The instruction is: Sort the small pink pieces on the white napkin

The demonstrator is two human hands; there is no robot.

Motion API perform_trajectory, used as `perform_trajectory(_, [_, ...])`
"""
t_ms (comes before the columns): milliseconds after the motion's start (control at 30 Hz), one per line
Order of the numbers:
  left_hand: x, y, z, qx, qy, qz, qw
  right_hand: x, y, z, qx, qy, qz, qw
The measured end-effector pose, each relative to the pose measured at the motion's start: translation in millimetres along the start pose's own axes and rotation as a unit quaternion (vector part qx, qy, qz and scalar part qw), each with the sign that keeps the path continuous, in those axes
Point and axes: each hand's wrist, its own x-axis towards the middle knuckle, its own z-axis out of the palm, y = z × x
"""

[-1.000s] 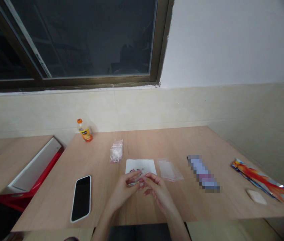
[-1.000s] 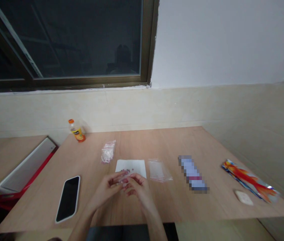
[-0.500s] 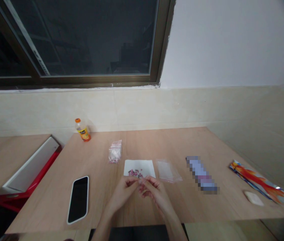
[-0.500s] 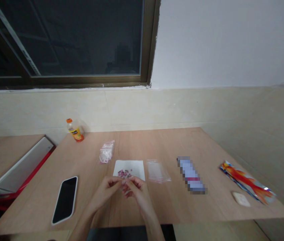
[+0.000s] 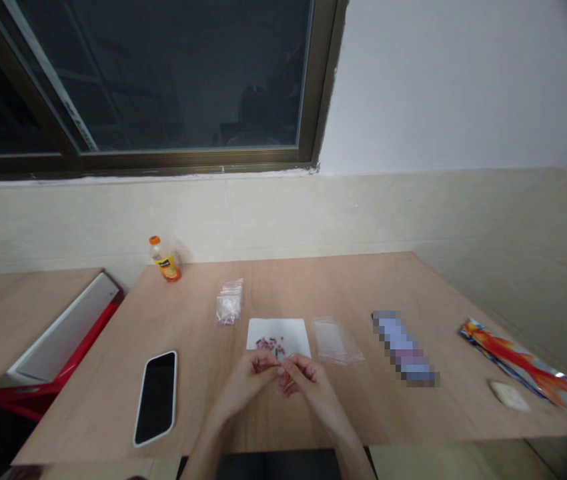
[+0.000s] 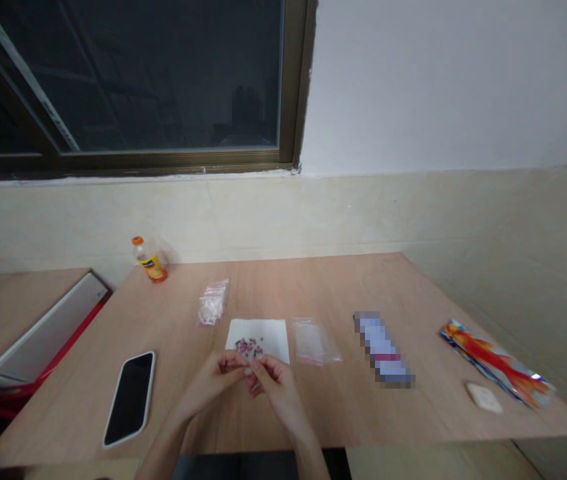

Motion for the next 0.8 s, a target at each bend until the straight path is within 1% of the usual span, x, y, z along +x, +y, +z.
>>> perform_trajectory(100, [2,-4,2,0.018,0.038,0.0,0.999,1,1,1,-0.012,0.008,-0.016,1.0])
perform_trajectory(167, [4,-7,4,0.047,0.084,0.011,0.995,2,2,3,-0.014,0.018,-0.026,0.999])
perform_trajectory(300, [7,-10,11,0.126,0.217,0.044,0.967,3,10,11,-0.016,0.071,-0.028,0.997])
perform_trajectory(333, [8,-10,12,0.143,0.239,0.042,0.959,3,12,13,-0.019,0.085,-0.027,0.996])
perform_trajectory(400, [8,-9,13,0.165,0.257,0.036,0.952,2,17,18,-0.026,0.111,-0.026,0.993])
perform_trajectory(467, [8,-10,13,0.174,0.253,0.045,0.951,2,20,20,-0.03,0.142,-0.033,0.989])
perform_trajectory(600, [7,-12,12,0.226,0.193,0.074,0.952,2,21,19,-0.052,0.188,-0.072,0.978])
perform_trajectory(700, [7,-14,15,0.251,0.16,0.077,0.952,1,20,18,-0.066,0.185,-0.096,0.976])
perform_trajectory(800, [8,-13,18,0.268,0.131,0.061,0.953,0,19,19,-0.057,0.18,-0.1,0.977])
